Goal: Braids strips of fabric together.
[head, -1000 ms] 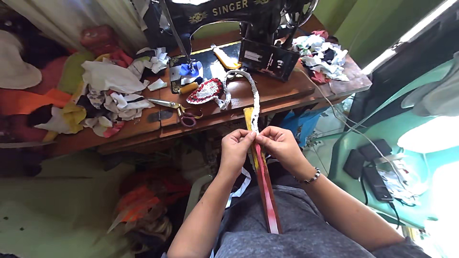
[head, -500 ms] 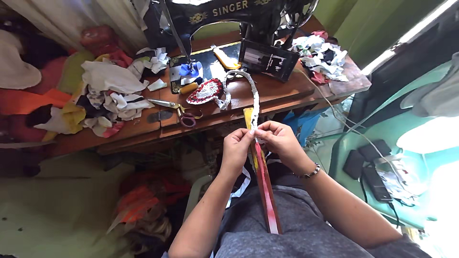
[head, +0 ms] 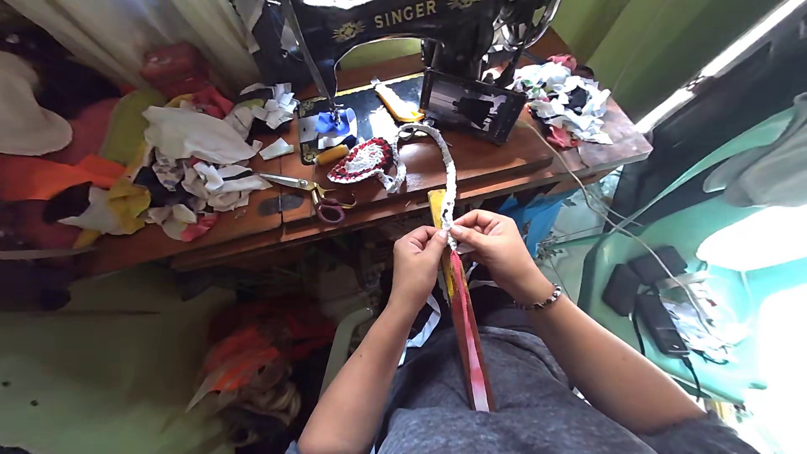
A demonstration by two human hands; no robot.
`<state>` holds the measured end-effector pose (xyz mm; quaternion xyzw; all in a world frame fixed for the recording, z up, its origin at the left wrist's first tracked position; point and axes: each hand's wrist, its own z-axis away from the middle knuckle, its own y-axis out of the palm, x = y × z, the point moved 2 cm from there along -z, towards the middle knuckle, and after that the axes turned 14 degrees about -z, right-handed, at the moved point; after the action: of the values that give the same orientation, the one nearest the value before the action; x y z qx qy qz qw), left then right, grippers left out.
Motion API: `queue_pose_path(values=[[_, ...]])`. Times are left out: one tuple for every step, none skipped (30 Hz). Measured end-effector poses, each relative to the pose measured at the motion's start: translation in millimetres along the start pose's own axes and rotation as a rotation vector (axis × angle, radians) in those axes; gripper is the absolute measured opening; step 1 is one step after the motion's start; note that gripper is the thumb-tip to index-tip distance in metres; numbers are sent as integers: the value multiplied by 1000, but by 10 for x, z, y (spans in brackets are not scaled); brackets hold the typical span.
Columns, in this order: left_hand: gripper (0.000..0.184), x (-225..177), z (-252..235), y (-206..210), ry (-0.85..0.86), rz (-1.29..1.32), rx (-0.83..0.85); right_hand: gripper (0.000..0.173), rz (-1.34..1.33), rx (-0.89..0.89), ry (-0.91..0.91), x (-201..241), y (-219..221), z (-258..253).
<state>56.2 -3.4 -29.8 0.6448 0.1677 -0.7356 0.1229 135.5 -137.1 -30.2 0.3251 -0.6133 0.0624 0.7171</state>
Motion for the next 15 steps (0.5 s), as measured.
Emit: queue_pose_path(values=[[17, -2, -6, 0, 7, -12, -9, 7, 47, 3, -50, 5, 14, 2], [17, -6, -10, -1, 7, -18, -11, 8, 91, 9, -96, 7, 20, 5], [17, -9, -12, -4, 5, -17, -8, 8, 118, 13, -122, 0, 16, 6], [16, -9, -11, -6, 2, -17, -3, 8, 117, 15, -118, -12, 8, 8], [16, -4, -6, -7, -1, -18, 3, 9, 102, 16, -94, -25, -1, 9], [16, 3, 1, -7, 2, -22, 7, 11, 76, 13, -58, -36, -8, 7], [17, 8, 10, -5, 6, -27, 8, 13, 52, 10, -27, -47, -11, 6], [16, 12, 17, -4, 9, -33, 8, 14, 37, 7, -5, -53, -11, 3], [16, 16, 24, -1, 11, -38, 8, 14, 22, 7, 2, -55, -8, -1], [15, 16, 29, -1, 13, -42, 11, 13, 12, 9, -5, -50, -4, -7], [15, 14, 33, 0, 15, -44, 12, 12, 10, 7, -23, -43, 3, -13], [15, 15, 38, 1, 16, -42, 7, 11, 18, 10, -39, -39, 9, -18], [15, 14, 45, 1, 15, -36, 5, 10, 26, 14, -51, -40, 15, -19], [15, 11, 54, 1, 12, -30, 8, 10, 34, 19, -55, -42, 16, -18], [16, 9, 62, 1, 9, -23, 16, 11, 50, 28, -52, -42, 8, -16]])
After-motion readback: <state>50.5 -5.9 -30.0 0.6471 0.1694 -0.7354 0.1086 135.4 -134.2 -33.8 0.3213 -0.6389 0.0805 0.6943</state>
